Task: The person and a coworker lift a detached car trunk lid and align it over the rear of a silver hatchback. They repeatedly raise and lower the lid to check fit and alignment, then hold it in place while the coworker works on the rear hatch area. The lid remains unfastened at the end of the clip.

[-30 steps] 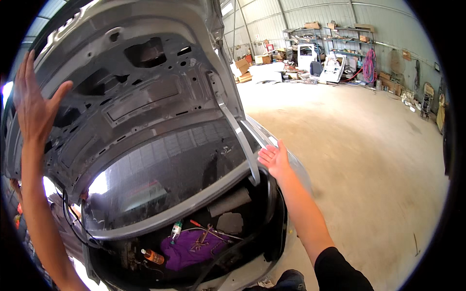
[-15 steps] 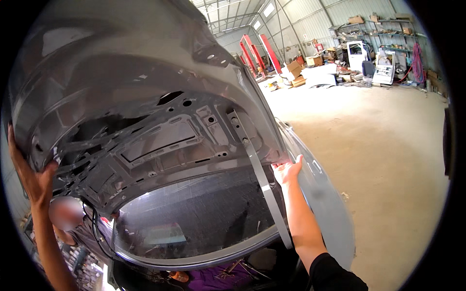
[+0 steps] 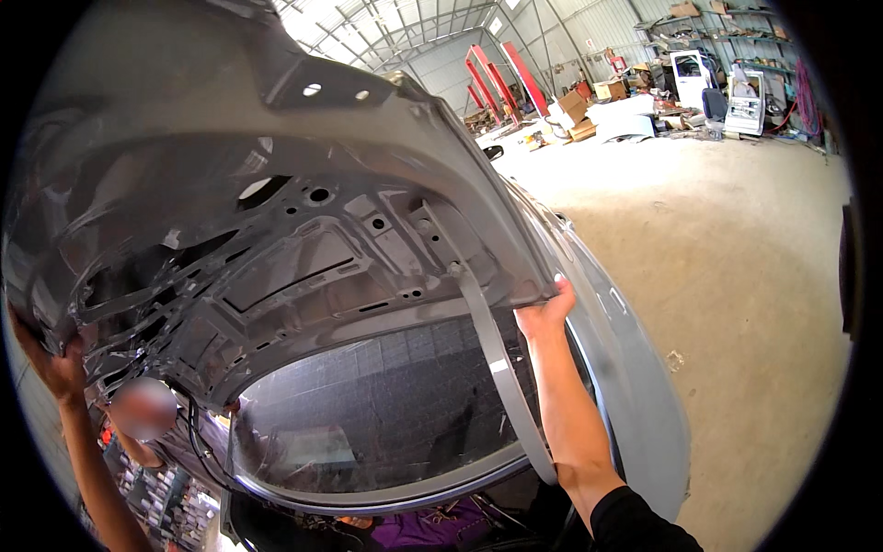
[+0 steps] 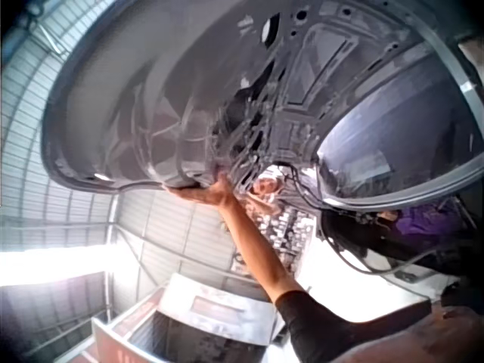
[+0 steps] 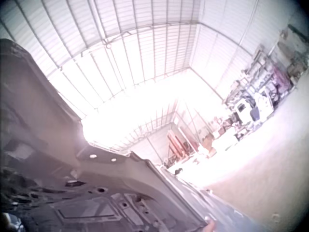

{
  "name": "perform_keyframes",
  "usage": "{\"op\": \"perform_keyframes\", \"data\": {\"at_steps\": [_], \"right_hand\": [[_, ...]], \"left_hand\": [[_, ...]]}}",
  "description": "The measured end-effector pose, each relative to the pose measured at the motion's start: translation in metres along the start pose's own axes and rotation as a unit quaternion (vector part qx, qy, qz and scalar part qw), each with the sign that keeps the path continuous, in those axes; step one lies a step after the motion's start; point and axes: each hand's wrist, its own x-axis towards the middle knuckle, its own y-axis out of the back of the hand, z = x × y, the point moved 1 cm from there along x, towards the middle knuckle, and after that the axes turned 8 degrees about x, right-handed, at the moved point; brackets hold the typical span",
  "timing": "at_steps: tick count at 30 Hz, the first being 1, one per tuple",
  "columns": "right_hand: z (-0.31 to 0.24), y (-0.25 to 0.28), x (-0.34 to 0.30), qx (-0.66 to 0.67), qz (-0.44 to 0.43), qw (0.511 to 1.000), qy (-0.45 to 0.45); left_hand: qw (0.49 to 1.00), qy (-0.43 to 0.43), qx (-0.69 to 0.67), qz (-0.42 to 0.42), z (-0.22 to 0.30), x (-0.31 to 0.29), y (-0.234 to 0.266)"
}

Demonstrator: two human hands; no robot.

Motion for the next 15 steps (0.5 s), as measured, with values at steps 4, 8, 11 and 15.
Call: {"op": "perform_keyframes", "data": {"at_steps": [4,8,11,15], "right_hand": [[0.002,-0.002,0.001,-0.008,0.041,0.999,0.009],[0.000,0.001,0.002,-0.011,0.020,1.000,0.004],[0.001,-0.001,-0.001,-0.027,0.030,0.999,0.004],[0.000,-0.001,-0.003,-0.035,0.010,0.999,-0.006]], "left_hand": [[1.000,-0.024,0.000,0.001,-0.016,-0.009,0.000],[0.999,-0.012,-0.015,0.026,-0.019,-0.012,-0.001],[1.000,0.000,0.004,0.005,-0.026,-0.016,-0.001],[0.999,0.009,-0.033,0.013,-0.022,-0.012,-0.001]]}}
